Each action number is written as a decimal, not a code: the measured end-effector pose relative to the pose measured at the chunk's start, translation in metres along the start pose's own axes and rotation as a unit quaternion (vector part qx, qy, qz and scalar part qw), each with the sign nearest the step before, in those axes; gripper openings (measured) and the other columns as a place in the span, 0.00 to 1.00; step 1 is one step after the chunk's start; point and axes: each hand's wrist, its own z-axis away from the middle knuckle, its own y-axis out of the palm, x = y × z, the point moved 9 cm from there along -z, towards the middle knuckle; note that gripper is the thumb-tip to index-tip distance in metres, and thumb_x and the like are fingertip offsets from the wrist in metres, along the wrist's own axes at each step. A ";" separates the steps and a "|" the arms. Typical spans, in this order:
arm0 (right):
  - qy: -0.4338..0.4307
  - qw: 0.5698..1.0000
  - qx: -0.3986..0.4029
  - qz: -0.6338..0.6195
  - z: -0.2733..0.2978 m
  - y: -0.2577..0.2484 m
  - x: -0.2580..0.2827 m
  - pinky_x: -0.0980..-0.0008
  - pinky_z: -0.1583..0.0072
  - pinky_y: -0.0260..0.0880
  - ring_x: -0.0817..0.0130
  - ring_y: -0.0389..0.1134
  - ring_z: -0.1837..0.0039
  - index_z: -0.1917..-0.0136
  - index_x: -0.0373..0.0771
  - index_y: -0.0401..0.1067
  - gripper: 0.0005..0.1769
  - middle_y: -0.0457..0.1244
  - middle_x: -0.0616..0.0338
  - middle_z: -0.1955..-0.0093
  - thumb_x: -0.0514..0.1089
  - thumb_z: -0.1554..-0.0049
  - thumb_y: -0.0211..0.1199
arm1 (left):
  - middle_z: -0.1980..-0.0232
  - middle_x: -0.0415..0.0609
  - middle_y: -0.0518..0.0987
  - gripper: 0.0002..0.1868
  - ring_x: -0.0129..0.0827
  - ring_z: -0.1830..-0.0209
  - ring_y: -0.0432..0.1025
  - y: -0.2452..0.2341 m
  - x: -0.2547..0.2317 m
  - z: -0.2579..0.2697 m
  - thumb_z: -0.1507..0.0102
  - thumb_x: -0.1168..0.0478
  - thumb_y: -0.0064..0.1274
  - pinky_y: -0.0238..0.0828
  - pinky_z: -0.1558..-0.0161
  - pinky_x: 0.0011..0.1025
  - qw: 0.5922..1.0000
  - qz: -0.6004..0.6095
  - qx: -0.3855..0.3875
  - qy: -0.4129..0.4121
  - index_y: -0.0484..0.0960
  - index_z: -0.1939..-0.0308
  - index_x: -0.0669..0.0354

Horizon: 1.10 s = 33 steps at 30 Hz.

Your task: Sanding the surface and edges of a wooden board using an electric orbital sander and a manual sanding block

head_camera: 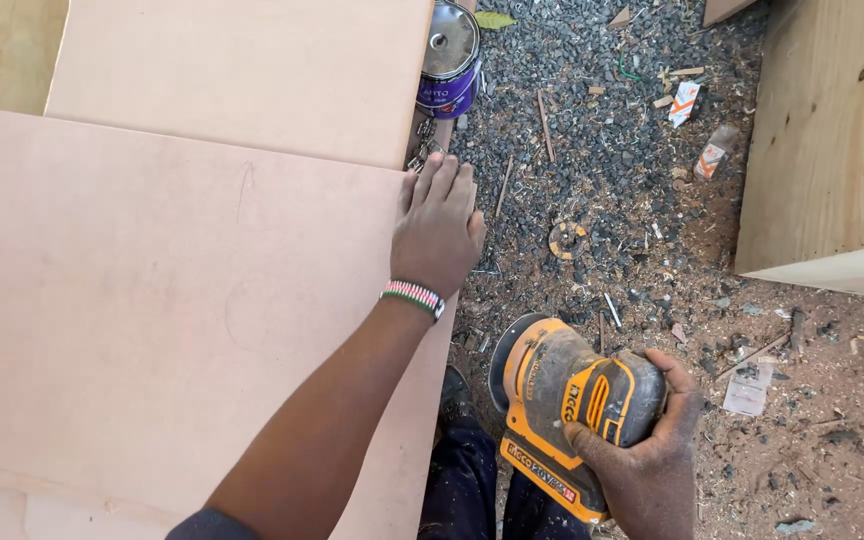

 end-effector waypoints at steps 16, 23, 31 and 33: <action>0.038 0.999 0.020 0.015 0.001 -0.007 -0.004 0.56 0.31 0.77 0.62 0.72 0.33 0.13 0.56 0.61 0.66 0.61 0.60 0.19 0.40 0.61 0.83 | 0.18 0.59 0.81 0.46 0.56 0.13 0.69 -0.032 -0.001 -0.007 0.41 0.53 0.60 0.62 0.13 0.57 0.996 -0.026 -0.057 0.064 0.80 0.18 0.65; 0.036 0.997 0.023 -0.058 0.005 -0.002 -0.020 0.63 0.29 0.76 0.66 0.71 0.32 0.12 0.54 0.59 0.68 0.62 0.59 0.20 0.34 0.62 0.83 | 0.41 0.62 0.90 0.29 0.65 0.35 0.81 0.027 0.035 -0.080 0.33 0.41 0.55 0.82 0.40 0.61 0.967 -0.075 0.239 -0.041 0.96 0.50 0.63; -0.006 0.998 0.026 -0.061 0.003 -0.002 -0.034 0.64 0.22 0.70 0.67 0.70 0.28 0.12 0.50 0.60 0.69 0.63 0.58 0.19 0.37 0.63 0.86 | 0.42 0.48 0.88 0.21 0.53 0.39 0.81 0.033 0.045 -0.078 0.32 0.39 0.52 0.66 0.32 0.70 0.941 -0.042 0.328 -0.066 0.89 0.63 0.46; -0.011 0.998 0.013 -0.057 0.001 -0.005 -0.033 0.66 0.24 0.70 0.68 0.68 0.30 0.13 0.49 0.61 0.67 0.62 0.59 0.21 0.36 0.62 0.85 | 0.56 0.31 0.87 0.24 0.35 0.51 0.79 0.021 0.040 -0.078 0.27 0.33 0.60 0.57 0.40 0.51 0.960 0.019 0.276 -0.041 0.81 0.70 0.38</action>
